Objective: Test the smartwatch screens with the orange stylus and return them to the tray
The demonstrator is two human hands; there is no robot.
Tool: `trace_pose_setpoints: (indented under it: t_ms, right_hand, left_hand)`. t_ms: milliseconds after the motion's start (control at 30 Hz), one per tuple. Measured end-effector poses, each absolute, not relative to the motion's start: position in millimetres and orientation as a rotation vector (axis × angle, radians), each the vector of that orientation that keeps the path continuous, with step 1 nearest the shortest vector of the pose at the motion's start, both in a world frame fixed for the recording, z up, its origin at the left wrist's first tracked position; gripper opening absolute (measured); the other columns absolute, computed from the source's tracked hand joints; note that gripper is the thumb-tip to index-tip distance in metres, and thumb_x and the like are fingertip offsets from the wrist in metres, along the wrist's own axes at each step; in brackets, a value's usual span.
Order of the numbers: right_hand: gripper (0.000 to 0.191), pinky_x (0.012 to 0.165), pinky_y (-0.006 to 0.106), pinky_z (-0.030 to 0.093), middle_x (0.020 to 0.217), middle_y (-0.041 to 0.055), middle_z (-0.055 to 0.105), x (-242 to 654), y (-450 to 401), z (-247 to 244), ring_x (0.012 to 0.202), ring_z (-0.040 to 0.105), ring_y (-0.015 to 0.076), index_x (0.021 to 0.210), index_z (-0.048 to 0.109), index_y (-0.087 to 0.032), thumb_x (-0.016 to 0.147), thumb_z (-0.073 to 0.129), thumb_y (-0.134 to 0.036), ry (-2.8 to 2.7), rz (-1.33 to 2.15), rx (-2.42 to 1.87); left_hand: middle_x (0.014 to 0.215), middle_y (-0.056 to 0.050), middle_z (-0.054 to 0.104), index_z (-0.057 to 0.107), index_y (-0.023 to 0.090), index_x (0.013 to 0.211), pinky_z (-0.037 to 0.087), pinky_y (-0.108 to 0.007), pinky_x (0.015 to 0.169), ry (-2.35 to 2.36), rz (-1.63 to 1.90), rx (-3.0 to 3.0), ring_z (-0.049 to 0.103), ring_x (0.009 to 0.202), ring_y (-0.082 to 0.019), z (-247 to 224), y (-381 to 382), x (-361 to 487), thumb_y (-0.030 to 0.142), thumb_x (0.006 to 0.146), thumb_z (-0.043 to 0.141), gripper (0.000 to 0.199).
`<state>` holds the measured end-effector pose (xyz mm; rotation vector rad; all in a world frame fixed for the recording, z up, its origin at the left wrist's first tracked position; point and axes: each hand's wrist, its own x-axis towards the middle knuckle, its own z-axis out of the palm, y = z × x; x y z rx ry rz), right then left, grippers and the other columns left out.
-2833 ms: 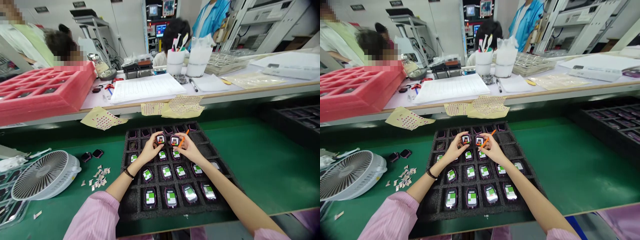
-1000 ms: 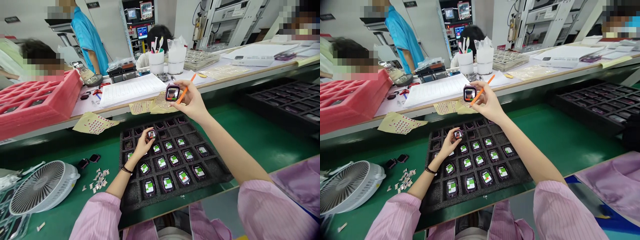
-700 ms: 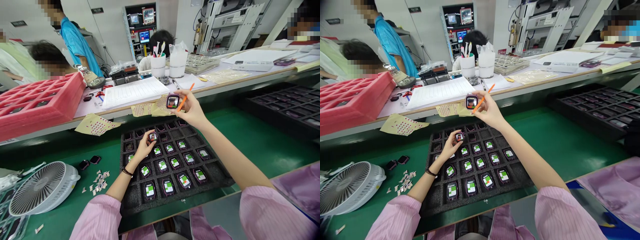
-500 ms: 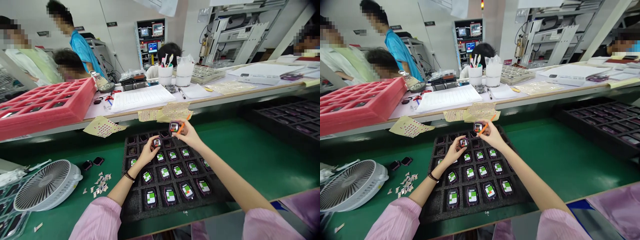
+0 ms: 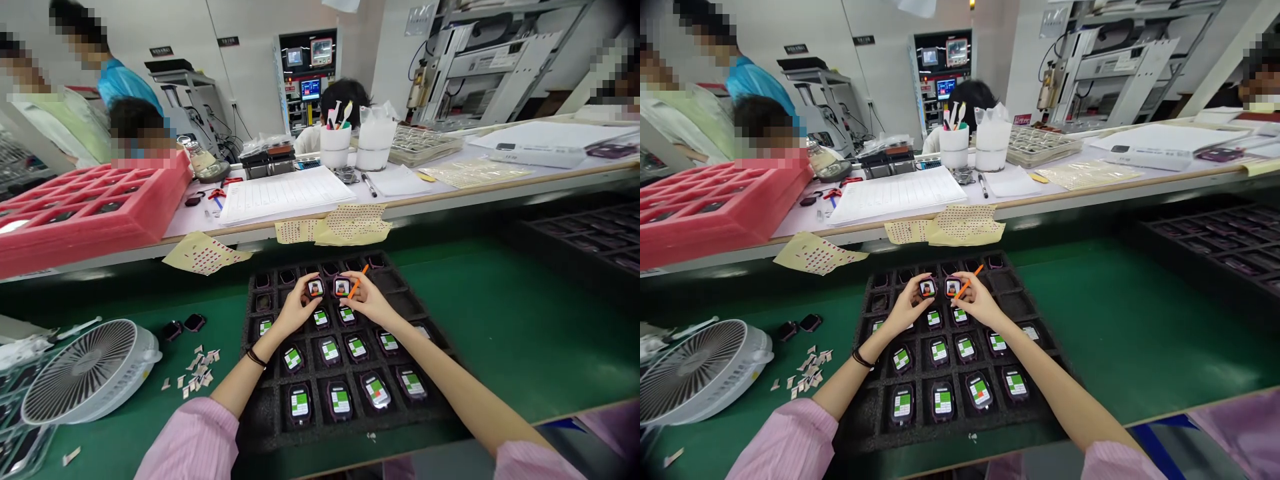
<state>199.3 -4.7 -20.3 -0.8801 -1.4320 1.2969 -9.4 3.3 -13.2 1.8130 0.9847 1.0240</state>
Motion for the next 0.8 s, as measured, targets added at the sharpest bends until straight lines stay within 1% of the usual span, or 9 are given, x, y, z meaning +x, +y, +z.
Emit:
trace_pose_setpoints:
  t_ms: [100, 200, 333, 533, 700, 800]
  right_hand:
    - [0.052, 0.065, 0.029, 0.054, 0.114, 0.0066, 0.054, 199.5, -6.1, -20.3, 0.076, 0.065, 0.0144, 0.112, 0.044, -0.026, 0.069, 0.073, -0.024, -1.445, 1.303, -0.875]
    - [0.05, 0.059, 0.026, 0.053, 0.112, 0.0067, 0.053, 200.1, -8.3, -18.3, 0.075, 0.066, 0.0149, 0.114, 0.043, -0.026, 0.072, 0.071, -0.027, -1.46, 1.324, -0.841]
    - [0.048, 0.05, 0.022, 0.05, 0.111, 0.0067, 0.051, 199.5, -10.8, -17.2, 0.076, 0.067, 0.0165, 0.116, 0.042, -0.027, 0.077, 0.068, -0.032, -1.448, 1.392, -0.768]
    - [0.046, 0.048, 0.022, 0.05, 0.11, 0.0074, 0.053, 197.6, -11.2, -19.0, 0.076, 0.067, 0.0173, 0.116, 0.043, -0.026, 0.078, 0.067, -0.034, -1.426, 1.425, -0.752]
    - [0.044, 0.048, 0.022, 0.05, 0.111, 0.0079, 0.054, 197.1, -10.9, -19.0, 0.072, 0.067, 0.016, 0.114, 0.044, -0.025, 0.078, 0.067, -0.034, -1.414, 1.406, -0.779]
    - [0.043, 0.047, 0.022, 0.049, 0.111, 0.0079, 0.054, 197.2, -10.7, -18.1, 0.07, 0.067, 0.0153, 0.113, 0.044, -0.025, 0.077, 0.067, -0.033, -1.419, 1.408, -0.778]
  left_hand:
    - [0.108, -0.007, 0.056, 0.041, 0.02, 0.128, 0.046, -0.02, 0.063, 0.975, 1.027, 1.797, 0.056, 0.086, -0.014, -13.9, 3.2, -8.7, 0.021, 0.081, 0.059, 0.051]
    - [0.106, -0.007, 0.057, 0.04, 0.02, 0.129, 0.046, -0.02, 0.063, 0.963, 1.028, 1.789, 0.056, 0.087, -0.015, -14.7, 2.5, -8.1, 0.024, 0.08, 0.062, 0.053]
    - [0.112, -0.008, 0.056, 0.042, 0.021, 0.128, 0.047, -0.021, 0.069, 0.932, 1.046, 1.757, 0.056, 0.092, -0.015, -15.3, 2.4, -8.1, 0.028, 0.084, 0.059, 0.048]
    - [0.113, -0.009, 0.057, 0.045, 0.02, 0.125, 0.049, -0.025, 0.076, 0.93, 1.072, 1.727, 0.058, 0.094, -0.016, -15.7, 2.4, -8.9, 0.032, 0.084, 0.058, 0.044]
    - [0.111, -0.008, 0.057, 0.044, 0.02, 0.126, 0.049, -0.025, 0.076, 0.929, 1.052, 1.725, 0.058, 0.094, -0.016, -14.3, 1.1, -8.9, 0.031, 0.083, 0.061, 0.048]
    - [0.112, -0.009, 0.057, 0.044, 0.02, 0.126, 0.049, -0.025, 0.077, 0.919, 1.059, 1.719, 0.057, 0.093, -0.016, -14.0, 1.5, -8.9, 0.032, 0.084, 0.059, 0.046]
